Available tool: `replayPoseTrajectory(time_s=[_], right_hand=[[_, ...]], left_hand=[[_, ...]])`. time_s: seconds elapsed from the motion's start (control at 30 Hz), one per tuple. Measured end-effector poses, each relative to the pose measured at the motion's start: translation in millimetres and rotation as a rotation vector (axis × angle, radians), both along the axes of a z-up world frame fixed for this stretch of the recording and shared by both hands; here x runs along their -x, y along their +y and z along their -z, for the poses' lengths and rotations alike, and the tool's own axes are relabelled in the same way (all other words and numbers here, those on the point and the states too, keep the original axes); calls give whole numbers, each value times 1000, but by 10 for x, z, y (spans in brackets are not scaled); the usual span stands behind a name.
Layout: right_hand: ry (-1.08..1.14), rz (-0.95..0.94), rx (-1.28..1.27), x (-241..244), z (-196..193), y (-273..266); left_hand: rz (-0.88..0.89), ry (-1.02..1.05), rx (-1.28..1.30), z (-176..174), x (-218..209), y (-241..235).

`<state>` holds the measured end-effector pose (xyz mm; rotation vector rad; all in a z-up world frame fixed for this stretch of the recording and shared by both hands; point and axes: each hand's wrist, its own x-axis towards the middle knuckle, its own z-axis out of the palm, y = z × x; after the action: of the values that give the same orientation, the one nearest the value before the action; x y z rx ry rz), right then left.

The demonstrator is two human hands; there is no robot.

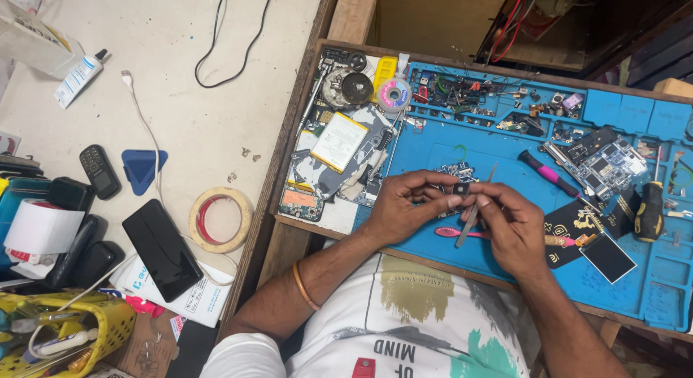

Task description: The person uses a toothbrush to clean a small electronic component, then uses tweezers to manipulate and adjust parts on a circuit board. The person repeatedly picks up and places down the component while working at a cluttered workbench.

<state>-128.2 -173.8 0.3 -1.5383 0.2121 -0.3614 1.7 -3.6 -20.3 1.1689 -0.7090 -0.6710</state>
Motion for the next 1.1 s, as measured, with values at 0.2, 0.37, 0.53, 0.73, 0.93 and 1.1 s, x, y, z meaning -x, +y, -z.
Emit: replayPoseTrajectory(time_s=[0.2,0.37,0.53,0.73,0.93,1.1], right_hand=[[-68,-26,-66,8,-73,42],[-27,-47,1,22,-4,53],[34,-66,-83,43,65,36],[36,-42,-74,27,45,45],[58,-38,-61,25,77,41],[38,-63,-83,30,90,0]], left_hand=[[-15,118,57,61,4,-39],[-35,21,39,30,3,-15],[-62,-106,2,-36,10,10],[-128,-270,-61,-196,60,11],[-165,-350,-19,-241,105,13],[-178,-403,-9,-236,81,5]])
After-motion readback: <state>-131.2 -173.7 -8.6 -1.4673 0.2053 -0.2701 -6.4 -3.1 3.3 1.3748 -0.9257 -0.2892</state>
